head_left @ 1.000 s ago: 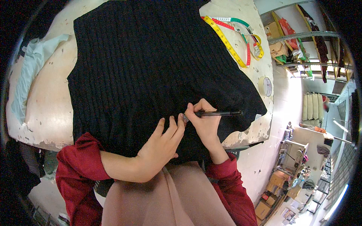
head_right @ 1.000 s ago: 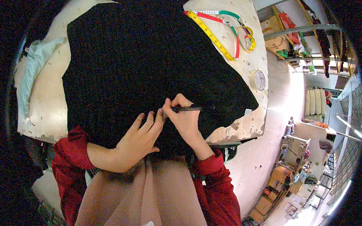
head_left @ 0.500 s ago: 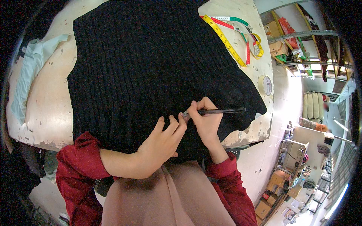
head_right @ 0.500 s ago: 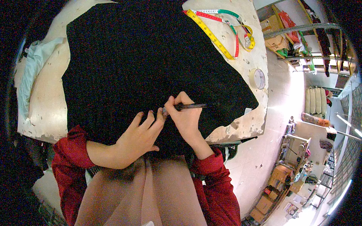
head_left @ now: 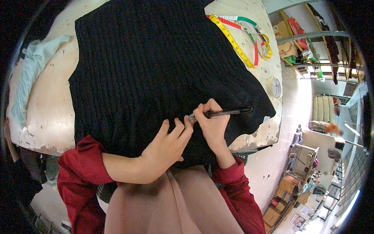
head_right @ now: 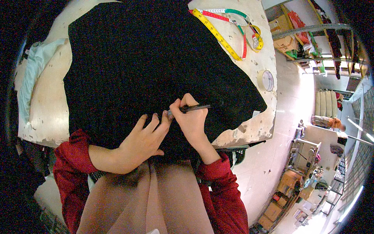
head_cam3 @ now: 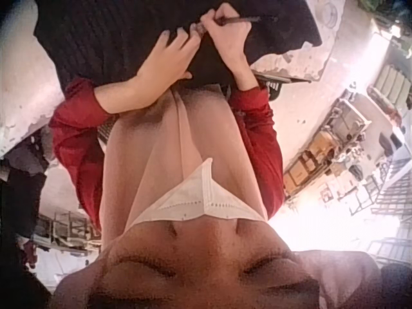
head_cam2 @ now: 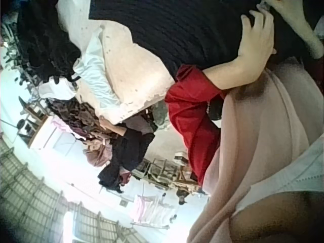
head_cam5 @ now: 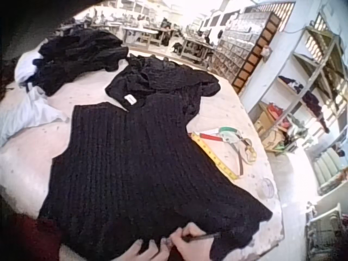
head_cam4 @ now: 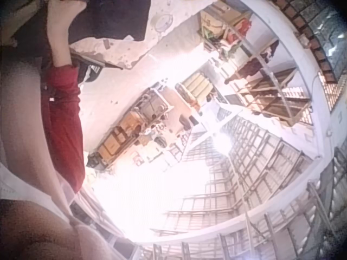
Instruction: The person handles a black knit garment on a worktable, smoothing and folding it, then measures it with a tape measure and marks it with a pen. The person also applies a small piece of tape to the garment and continues to adjust and inspect the fabric.
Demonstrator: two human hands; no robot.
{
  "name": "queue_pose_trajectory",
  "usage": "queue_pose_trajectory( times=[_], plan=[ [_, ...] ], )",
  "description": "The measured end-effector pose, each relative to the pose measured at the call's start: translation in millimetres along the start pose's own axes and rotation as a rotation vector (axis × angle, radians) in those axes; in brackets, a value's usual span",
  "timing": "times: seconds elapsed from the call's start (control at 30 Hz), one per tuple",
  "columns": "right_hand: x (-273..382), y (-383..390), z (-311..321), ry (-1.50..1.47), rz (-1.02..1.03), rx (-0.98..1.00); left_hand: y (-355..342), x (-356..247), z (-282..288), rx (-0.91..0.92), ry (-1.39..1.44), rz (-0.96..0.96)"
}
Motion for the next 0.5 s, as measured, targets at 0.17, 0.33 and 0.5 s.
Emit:
queue_pose_trajectory(
  times=[0.17,0.33,0.5],
  plan=[
    [-10.4,3.6,-1.5,-0.052,-0.033,-0.039,-4.8,4.0,-0.8,-0.01,0.047,-0.019],
    [-6.0,1.4,-0.5,-0.034,0.013,-0.045,-3.9,3.3,-0.4,-0.026,0.022,-0.019],
    [-9.0,1.5,-0.2,0.003,-0.021,-0.029,-4.2,3.0,-0.4,-0.028,0.024,-0.015]
  ],
)
Point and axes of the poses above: each hand's wrist, its own y-axis away from the middle knuckle, its own z-axis out of the back of the hand, x = y × z, the point moved 6 cm from there along -y, towards the middle knuckle, and after that the axes turned 15 degrees about -x, right-handed, at the moved point
